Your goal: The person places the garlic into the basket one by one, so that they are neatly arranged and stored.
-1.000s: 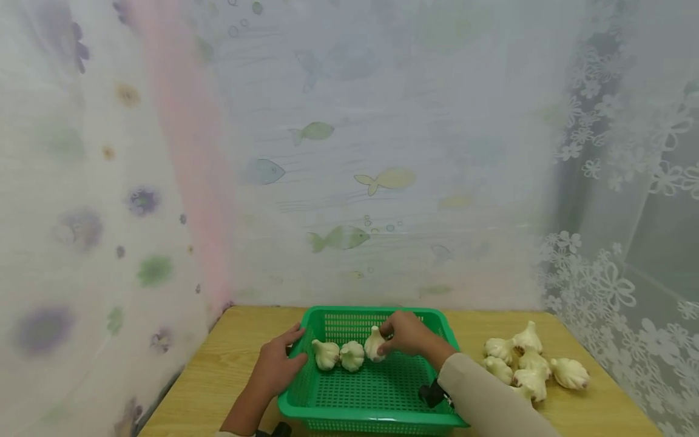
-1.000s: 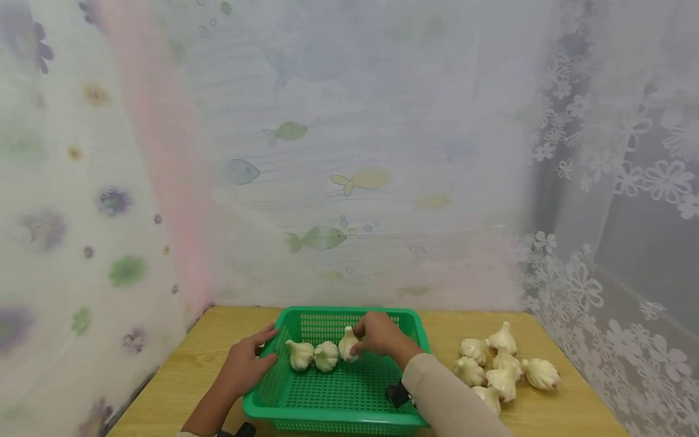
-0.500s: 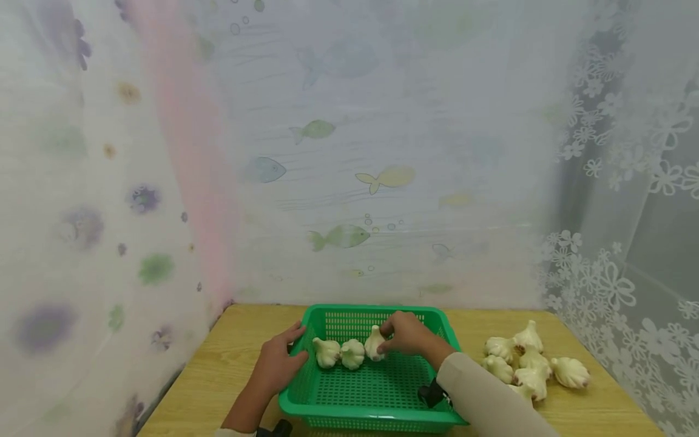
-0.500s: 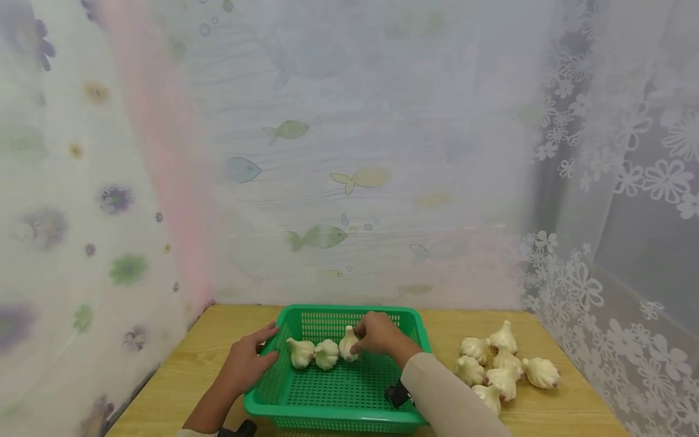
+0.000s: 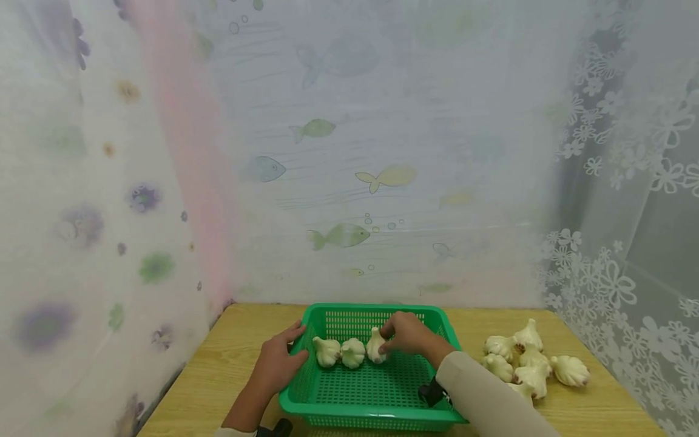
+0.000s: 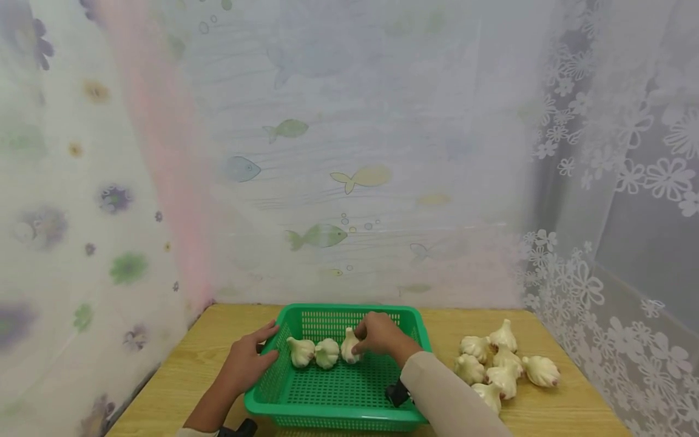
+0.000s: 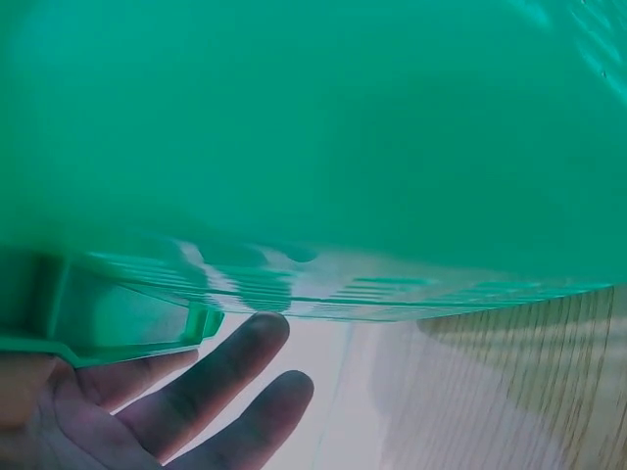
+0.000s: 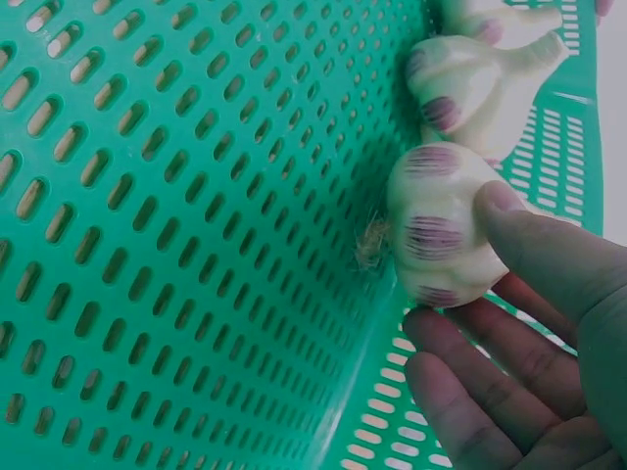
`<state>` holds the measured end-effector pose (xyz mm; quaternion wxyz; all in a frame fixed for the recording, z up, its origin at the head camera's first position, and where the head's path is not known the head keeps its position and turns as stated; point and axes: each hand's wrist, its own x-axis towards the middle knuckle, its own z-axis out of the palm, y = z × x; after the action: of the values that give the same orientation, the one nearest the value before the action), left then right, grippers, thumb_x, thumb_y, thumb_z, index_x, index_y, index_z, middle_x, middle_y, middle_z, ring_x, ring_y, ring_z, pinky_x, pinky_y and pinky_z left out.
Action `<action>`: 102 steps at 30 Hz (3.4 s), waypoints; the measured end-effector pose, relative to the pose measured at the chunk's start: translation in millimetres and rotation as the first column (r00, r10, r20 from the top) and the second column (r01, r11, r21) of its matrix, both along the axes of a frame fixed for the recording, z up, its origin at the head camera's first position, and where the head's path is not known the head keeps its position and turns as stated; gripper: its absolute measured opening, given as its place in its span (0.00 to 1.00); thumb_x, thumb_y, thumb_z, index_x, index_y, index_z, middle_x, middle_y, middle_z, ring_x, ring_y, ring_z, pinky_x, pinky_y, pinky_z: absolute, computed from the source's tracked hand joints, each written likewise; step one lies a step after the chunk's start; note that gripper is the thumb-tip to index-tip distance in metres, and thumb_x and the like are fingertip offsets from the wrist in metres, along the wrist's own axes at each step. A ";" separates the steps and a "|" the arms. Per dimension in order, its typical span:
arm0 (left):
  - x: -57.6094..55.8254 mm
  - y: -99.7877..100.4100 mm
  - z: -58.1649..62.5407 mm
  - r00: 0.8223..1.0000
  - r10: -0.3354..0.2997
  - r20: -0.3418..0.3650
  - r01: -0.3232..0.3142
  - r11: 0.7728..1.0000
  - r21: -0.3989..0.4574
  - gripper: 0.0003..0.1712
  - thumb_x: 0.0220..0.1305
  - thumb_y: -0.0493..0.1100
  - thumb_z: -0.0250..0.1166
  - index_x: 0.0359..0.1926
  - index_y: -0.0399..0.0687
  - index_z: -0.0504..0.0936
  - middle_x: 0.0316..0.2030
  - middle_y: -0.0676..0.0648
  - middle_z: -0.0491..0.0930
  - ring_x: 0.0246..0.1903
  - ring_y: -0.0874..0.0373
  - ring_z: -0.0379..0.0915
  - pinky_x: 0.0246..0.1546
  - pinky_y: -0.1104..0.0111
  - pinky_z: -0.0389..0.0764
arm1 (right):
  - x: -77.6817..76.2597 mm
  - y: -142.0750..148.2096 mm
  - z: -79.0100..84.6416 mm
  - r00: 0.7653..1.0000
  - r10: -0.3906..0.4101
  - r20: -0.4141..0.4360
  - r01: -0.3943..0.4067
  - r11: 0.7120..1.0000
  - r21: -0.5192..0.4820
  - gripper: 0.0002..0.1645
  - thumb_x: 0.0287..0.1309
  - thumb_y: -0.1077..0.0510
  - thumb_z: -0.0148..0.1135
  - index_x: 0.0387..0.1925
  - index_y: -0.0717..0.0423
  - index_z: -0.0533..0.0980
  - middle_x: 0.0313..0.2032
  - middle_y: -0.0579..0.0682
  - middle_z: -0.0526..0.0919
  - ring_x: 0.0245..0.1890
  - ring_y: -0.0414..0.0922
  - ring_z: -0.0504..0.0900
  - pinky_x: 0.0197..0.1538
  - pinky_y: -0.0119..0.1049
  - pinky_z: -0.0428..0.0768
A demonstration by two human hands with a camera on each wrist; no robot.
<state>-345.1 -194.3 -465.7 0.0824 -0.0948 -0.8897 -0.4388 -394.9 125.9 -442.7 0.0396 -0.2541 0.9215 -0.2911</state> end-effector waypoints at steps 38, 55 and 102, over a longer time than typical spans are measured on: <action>4.6 1.4 2.3 1.000 -0.014 -0.003 0.014 1.000 0.014 0.33 0.68 0.37 0.64 0.73 0.42 0.73 0.77 0.44 0.65 0.54 0.41 0.84 0.30 0.65 0.78 | 2.5 -3.5 2.4 0.999 -0.038 0.009 0.038 0.998 0.043 0.24 0.55 0.51 0.78 0.51 0.58 0.87 0.49 0.55 0.89 0.52 0.54 0.86 0.51 0.53 0.84; 8.0 2.8 0.6 1.000 -0.020 0.001 0.020 1.000 0.018 0.33 0.68 0.36 0.64 0.73 0.40 0.73 0.77 0.42 0.64 0.52 0.43 0.84 0.26 0.65 0.76 | 23.9 45.8 30.9 0.997 -0.074 -0.008 0.073 0.993 -0.091 0.32 0.58 0.45 0.76 0.59 0.57 0.83 0.55 0.56 0.87 0.56 0.57 0.84 0.54 0.55 0.83; 8.4 4.6 -2.9 1.000 -0.012 -0.021 0.013 1.000 0.021 0.33 0.69 0.36 0.64 0.74 0.41 0.72 0.77 0.44 0.64 0.40 0.52 0.84 0.23 0.66 0.73 | 125.4 212.6 -11.8 0.879 -0.459 0.126 0.476 0.830 -0.292 0.32 0.68 0.42 0.66 0.65 0.56 0.79 0.61 0.59 0.83 0.43 0.29 0.84 0.43 0.37 0.85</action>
<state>-336.7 -189.7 -468.6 0.0898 -0.1041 -0.8836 -0.4477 -269.5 338.5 -454.5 -0.0504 -0.0166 0.8959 -0.4411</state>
